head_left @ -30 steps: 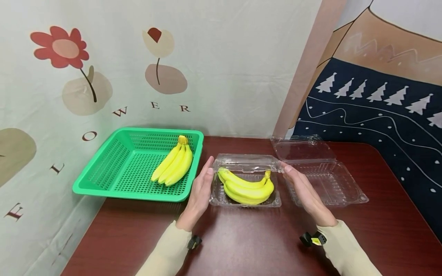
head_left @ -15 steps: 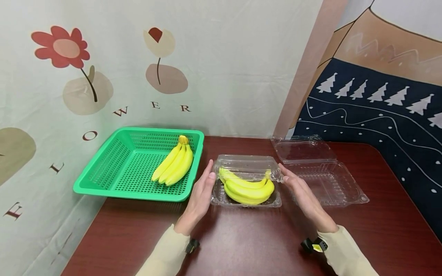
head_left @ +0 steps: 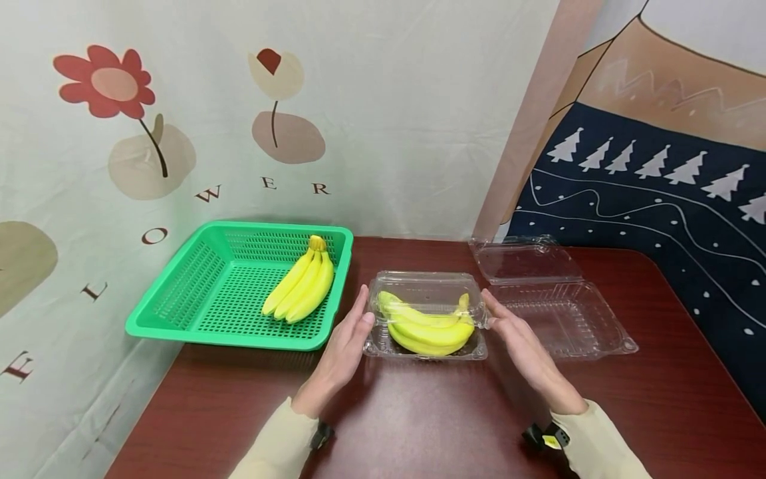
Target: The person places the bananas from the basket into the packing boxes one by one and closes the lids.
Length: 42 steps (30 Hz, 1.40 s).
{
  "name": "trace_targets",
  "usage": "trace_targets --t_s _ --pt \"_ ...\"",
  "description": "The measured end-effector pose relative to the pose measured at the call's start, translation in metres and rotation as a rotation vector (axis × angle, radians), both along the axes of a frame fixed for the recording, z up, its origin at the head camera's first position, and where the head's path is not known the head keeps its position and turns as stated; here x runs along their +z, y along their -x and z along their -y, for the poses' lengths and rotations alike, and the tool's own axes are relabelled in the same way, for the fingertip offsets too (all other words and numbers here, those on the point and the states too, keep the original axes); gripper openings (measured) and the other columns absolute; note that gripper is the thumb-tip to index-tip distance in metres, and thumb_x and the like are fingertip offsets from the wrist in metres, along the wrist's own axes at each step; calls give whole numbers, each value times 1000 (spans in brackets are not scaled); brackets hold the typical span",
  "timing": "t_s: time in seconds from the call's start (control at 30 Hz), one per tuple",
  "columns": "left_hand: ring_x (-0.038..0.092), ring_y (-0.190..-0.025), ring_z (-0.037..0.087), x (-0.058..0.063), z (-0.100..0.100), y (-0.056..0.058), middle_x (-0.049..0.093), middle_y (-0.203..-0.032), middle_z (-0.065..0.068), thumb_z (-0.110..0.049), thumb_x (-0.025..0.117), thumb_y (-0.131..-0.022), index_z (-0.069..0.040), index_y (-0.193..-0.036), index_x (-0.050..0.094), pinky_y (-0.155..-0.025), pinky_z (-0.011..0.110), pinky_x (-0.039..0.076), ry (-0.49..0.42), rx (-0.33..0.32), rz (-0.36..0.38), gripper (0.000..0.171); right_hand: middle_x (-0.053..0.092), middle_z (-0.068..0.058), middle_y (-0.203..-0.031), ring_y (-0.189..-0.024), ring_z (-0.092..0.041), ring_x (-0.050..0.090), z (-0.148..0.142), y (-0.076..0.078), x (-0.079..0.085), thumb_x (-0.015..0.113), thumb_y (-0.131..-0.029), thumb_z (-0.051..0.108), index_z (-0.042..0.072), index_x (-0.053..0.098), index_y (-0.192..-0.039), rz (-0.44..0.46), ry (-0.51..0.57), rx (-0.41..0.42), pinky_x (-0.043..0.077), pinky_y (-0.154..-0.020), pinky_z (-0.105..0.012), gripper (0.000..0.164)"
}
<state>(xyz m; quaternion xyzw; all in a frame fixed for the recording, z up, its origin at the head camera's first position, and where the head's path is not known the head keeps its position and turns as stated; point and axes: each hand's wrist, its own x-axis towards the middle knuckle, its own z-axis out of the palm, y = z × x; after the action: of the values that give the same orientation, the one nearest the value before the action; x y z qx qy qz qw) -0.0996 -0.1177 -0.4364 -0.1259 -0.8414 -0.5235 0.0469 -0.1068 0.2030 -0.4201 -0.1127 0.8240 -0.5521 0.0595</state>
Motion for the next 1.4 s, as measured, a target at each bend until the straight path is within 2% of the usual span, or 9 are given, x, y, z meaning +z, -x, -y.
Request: trace_targets --t_s 0.3,0.77,0.93,1.23,1.4 --pt "23 -155 25 -3 4 -6 23 -169 5 -32 42 -112 -1 -162 27 -123 47 20 29 -47 -7 61 24 -19 -168 -152 -36 27 7 -5 -5 51 -102 9 -8 34 -157 -39 -47 -13 21 -102 0 60" --pt "24 -155 25 -7 8 -9 23 -170 5 -35 49 -109 -2 -162 30 -123 51 23 93 -24 35 65 22 -24 -167 -152 -40 26 14 -16 -15 52 -104 6 -10 33 -157 -105 -83 -17 18 -104 -1 59" --pt "23 -155 25 -10 9 -12 22 -170 8 -38 51 -108 -3 -162 29 -123 52 23 126 -34 74 69 23 -25 -167 -152 -40 24 13 -18 -21 51 -104 5 -9 32 -157 -118 -93 -13 17 -104 -1 58" --pt "26 -155 30 -15 12 -14 22 -170 12 -28 53 -108 -4 -163 29 -121 55 26 172 -19 125 65 22 -23 -168 -155 -40 19 12 -21 -25 51 -106 11 -4 31 -160 -108 -142 -19 10 -110 -8 59" --pt "25 -155 30 -17 13 -14 22 -170 15 -23 52 -108 -2 -162 29 -121 54 26 182 -32 128 63 21 -24 -168 -154 -40 19 12 -21 -28 50 -106 10 -5 30 -160 -101 -140 -16 10 -108 -6 59"
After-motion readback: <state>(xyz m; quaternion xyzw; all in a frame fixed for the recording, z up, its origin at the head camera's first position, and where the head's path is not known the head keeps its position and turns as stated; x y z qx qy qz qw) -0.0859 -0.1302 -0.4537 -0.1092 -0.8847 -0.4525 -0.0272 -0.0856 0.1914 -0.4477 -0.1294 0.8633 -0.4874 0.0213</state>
